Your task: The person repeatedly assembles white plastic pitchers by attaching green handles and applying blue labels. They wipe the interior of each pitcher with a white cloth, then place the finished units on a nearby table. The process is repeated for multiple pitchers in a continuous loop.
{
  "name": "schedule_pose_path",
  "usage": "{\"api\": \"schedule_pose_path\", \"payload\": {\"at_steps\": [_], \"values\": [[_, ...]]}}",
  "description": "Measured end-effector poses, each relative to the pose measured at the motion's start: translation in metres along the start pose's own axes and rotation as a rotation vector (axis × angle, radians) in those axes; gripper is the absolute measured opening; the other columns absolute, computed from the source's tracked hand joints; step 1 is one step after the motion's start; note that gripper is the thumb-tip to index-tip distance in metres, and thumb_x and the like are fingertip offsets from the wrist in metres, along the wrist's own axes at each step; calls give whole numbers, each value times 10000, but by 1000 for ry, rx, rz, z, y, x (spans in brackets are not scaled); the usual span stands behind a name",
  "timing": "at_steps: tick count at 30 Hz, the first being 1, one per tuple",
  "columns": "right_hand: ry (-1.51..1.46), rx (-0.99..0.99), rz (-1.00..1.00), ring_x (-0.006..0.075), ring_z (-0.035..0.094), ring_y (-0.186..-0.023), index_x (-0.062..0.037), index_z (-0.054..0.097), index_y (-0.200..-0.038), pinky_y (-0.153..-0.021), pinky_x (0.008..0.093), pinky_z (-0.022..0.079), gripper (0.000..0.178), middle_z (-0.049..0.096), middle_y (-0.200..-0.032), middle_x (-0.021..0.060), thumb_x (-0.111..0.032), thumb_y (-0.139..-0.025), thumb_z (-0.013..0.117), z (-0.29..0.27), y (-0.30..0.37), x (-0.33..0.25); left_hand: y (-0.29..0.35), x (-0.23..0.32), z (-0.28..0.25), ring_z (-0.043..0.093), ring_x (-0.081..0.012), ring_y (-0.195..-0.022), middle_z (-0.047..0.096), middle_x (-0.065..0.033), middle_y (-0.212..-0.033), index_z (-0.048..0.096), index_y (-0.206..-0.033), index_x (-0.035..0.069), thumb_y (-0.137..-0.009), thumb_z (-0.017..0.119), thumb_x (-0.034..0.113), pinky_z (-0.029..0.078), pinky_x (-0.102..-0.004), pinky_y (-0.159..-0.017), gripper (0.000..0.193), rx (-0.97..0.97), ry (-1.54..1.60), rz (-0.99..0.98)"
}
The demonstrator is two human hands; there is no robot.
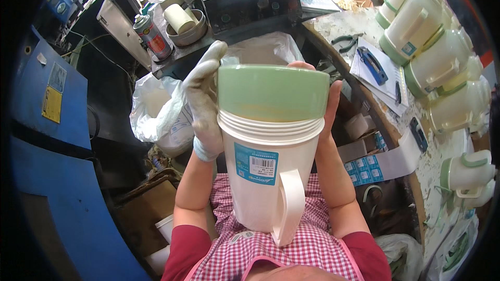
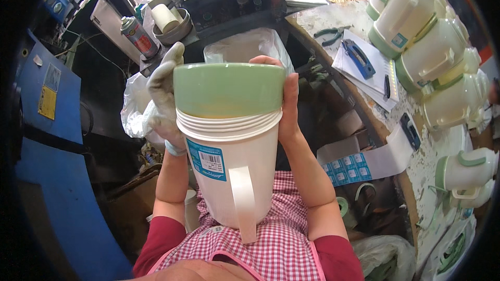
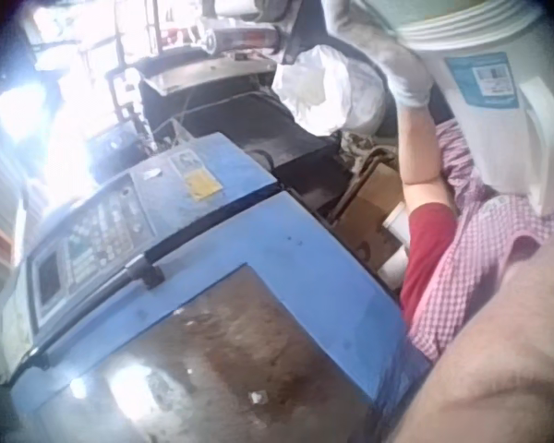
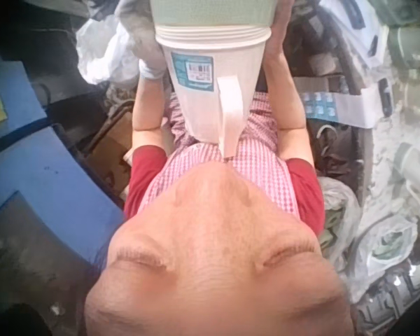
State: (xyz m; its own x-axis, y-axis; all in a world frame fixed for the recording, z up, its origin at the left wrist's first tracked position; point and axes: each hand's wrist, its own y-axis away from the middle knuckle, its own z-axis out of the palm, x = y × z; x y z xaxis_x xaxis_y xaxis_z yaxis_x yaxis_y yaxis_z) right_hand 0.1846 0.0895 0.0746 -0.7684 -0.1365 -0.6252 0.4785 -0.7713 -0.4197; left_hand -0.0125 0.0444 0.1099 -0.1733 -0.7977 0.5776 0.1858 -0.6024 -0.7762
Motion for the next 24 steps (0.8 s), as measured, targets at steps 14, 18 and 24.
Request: {"api": "schedule_pose_path", "payload": {"at_steps": [14,18,24], "values": [[1067,-180,-342,332,515,-1282,-53,491,-1418,-1120,432,393,1012,523,-1379,164,-381,-607,1001,45,7,-44,15,42,-26,493,-245,-1292,475,-105,-1339,482,-1417,-19,-313,987,736,378,-393,-1150,1430,-159,-131,-423],[1161,-167,-255,341,518,-1216,-56,522,-1376,-1090,435,410,943,536,-1277,147,-357,-613,988,49,6,-46,13,62,-14,513,-228,-1281,492,-84,-1322,459,-1376,39,-415,1004,405,356,-389,-1175,1164,-54,-277,-483],[1214,-71,-302,337,555,-1169,-58,581,-1276,-1037,447,447,774,595,-1213,135,-233,-634,975,52,12,-43,6,56,-3,543,-200,-1134,530,-87,-1202,482,-1255,76,-565,941,200,388,-368,-1133,837,-214,-505,-459]]}}
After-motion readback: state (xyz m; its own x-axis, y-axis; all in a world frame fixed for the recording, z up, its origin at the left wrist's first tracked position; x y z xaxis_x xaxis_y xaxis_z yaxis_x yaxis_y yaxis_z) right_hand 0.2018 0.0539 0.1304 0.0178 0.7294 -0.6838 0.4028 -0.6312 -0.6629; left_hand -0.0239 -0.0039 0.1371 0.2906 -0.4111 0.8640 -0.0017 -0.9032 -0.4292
